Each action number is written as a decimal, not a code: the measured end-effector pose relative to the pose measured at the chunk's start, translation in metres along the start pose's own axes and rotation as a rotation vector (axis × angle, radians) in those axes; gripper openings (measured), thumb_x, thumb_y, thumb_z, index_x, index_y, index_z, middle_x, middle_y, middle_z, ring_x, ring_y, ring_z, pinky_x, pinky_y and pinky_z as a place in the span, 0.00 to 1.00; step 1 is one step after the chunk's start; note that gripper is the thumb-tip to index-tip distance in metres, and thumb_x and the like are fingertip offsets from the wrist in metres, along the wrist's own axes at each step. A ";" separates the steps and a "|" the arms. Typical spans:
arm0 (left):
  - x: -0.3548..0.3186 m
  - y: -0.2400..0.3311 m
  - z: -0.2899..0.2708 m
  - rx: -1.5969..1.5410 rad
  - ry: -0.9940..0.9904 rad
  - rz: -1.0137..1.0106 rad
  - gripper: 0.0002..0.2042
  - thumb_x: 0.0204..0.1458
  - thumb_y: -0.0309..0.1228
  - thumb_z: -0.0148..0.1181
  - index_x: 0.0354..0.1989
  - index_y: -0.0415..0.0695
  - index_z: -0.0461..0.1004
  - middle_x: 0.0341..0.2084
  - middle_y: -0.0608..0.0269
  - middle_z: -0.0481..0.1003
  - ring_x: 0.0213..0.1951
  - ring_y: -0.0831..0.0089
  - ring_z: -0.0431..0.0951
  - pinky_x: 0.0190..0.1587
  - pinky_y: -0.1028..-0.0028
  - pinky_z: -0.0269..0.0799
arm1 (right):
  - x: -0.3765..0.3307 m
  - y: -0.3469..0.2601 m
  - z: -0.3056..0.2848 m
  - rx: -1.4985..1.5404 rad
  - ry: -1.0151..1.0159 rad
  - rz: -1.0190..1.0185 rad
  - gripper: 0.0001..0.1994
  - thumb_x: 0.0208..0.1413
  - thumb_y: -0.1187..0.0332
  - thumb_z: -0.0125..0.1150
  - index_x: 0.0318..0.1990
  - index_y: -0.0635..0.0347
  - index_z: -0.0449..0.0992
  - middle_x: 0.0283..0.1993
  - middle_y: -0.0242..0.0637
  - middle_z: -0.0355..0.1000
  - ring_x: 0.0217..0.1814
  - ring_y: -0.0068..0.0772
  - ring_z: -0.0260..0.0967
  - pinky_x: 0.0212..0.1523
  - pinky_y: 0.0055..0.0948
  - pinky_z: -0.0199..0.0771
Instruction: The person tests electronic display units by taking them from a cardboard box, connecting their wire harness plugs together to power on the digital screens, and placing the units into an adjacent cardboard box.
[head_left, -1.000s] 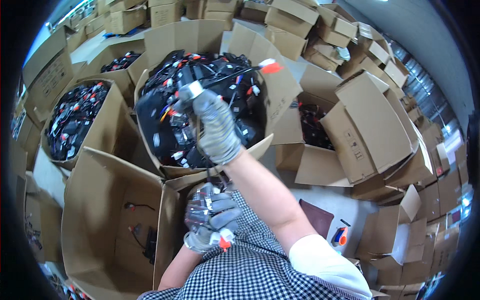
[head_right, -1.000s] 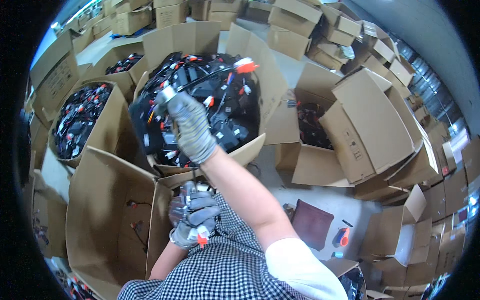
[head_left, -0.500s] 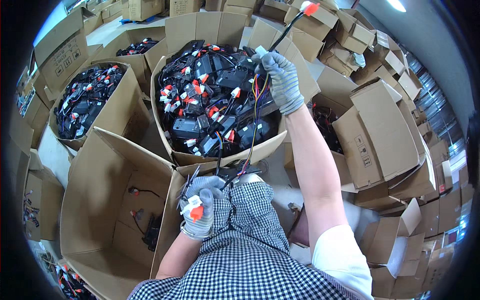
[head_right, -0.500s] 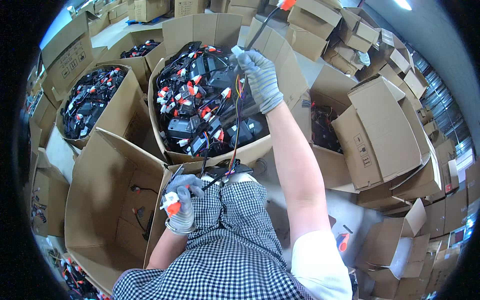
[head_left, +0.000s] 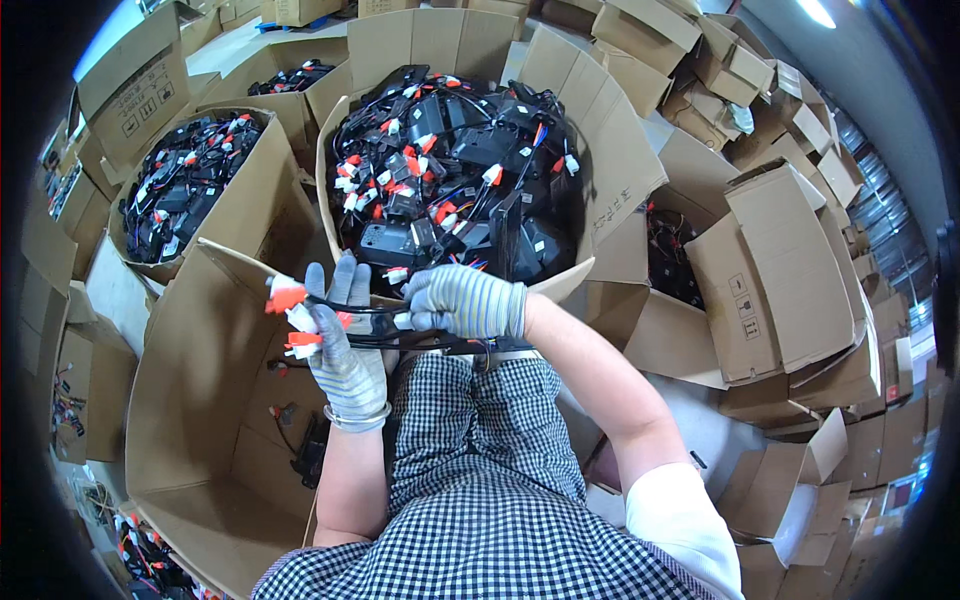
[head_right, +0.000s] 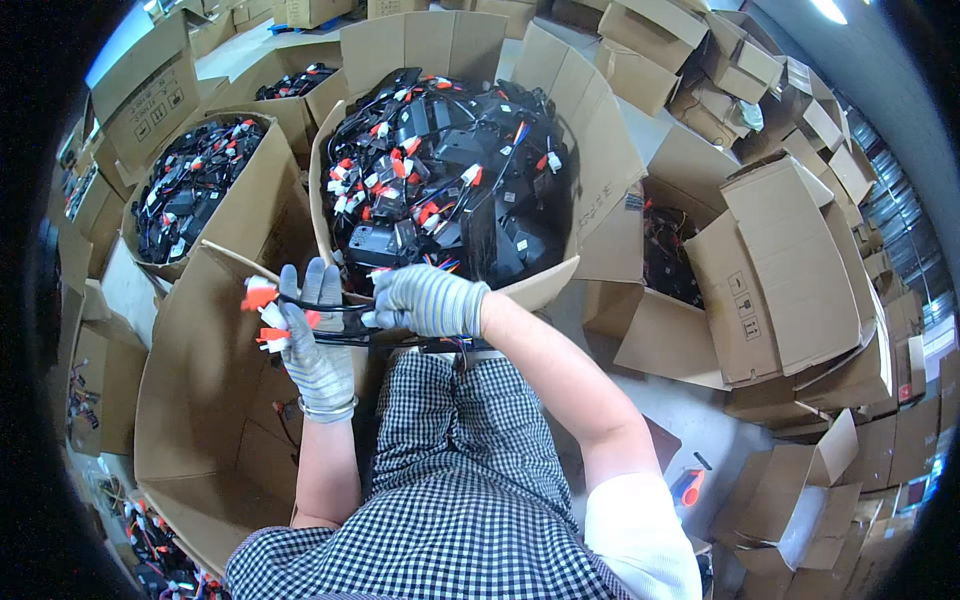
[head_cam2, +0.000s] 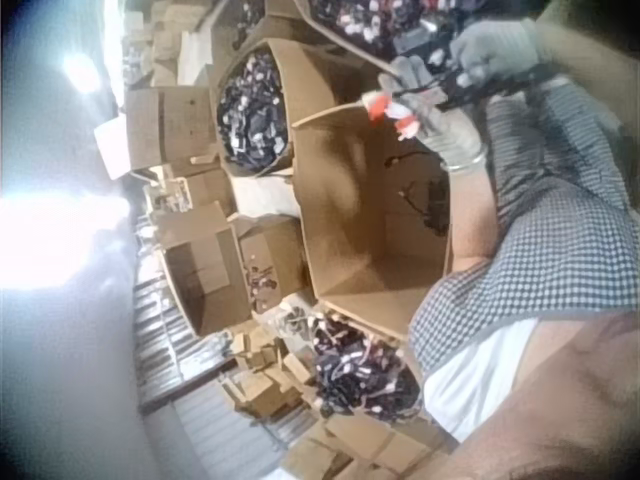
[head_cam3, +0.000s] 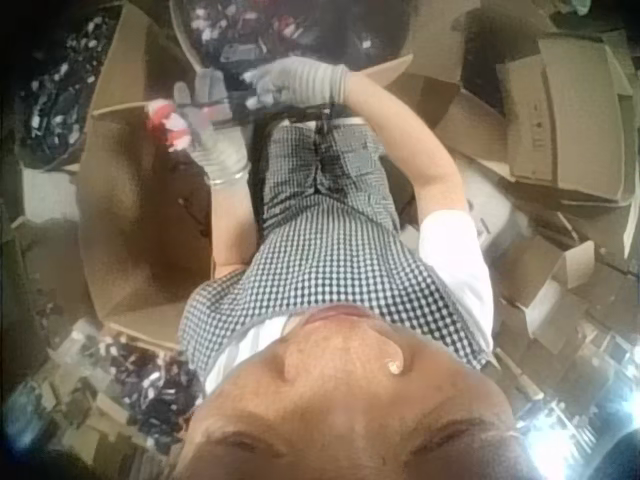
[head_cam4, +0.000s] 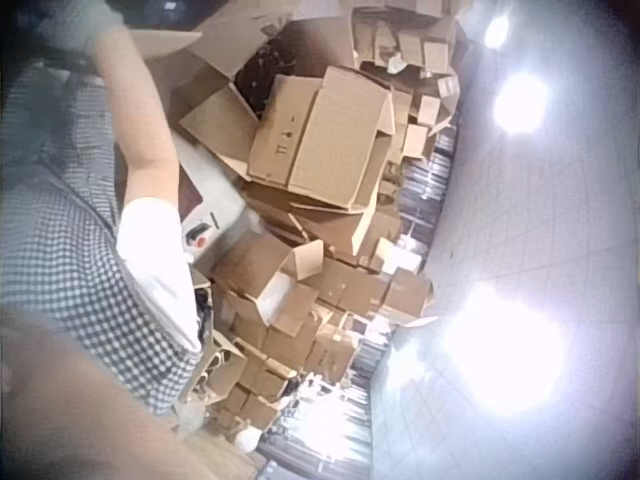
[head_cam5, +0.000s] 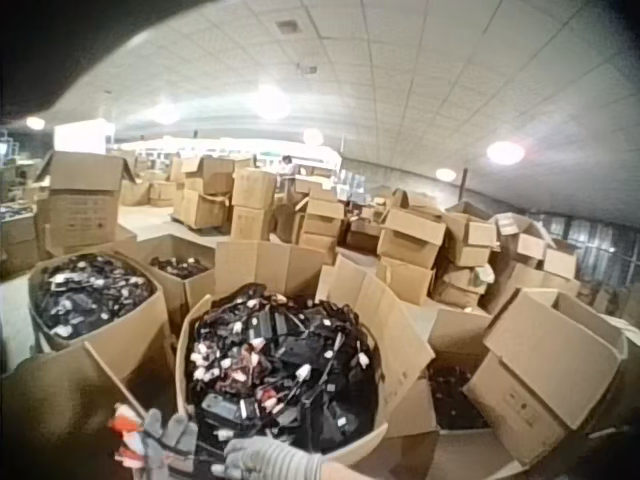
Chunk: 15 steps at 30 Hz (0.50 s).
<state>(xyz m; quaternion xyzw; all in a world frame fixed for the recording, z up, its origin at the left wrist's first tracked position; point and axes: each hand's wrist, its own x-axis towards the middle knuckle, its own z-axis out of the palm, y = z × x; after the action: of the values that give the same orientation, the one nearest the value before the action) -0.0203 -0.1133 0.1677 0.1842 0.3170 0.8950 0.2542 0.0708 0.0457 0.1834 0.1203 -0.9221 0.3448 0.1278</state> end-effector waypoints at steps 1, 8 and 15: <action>0.000 0.000 -0.002 0.008 0.010 0.004 0.29 0.58 0.48 0.48 0.63 0.44 0.54 0.53 0.54 0.67 0.56 0.63 0.67 0.61 0.57 0.57 | -0.002 -0.001 0.009 -0.090 0.010 0.049 0.09 0.53 0.66 0.58 0.26 0.62 0.73 0.28 0.41 0.68 0.34 0.45 0.68 0.36 0.36 0.68; 0.005 -0.005 -0.005 0.125 -0.192 0.073 0.25 0.47 0.52 0.61 0.44 0.46 0.66 0.22 0.70 0.66 0.17 0.82 0.63 0.20 0.79 0.59 | -0.031 -0.022 0.008 0.086 0.255 0.255 0.12 0.56 0.62 0.55 0.33 0.63 0.77 0.40 0.43 0.74 0.43 0.38 0.72 0.45 0.31 0.70; -0.005 -0.010 -0.022 0.615 -0.153 0.195 0.20 0.50 0.49 0.60 0.37 0.43 0.71 0.27 0.67 0.72 0.21 0.80 0.67 0.22 0.80 0.62 | -0.031 -0.093 -0.026 0.756 0.470 0.639 0.18 0.59 0.56 0.54 0.32 0.64 0.78 0.20 0.27 0.67 0.22 0.14 0.62 0.24 0.16 0.61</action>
<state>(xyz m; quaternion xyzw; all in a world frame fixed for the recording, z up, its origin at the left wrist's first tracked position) -0.0239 -0.1196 0.1438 0.3485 0.5332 0.7611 0.1227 0.1323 -0.0009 0.2484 -0.2086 -0.6712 0.6915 0.1671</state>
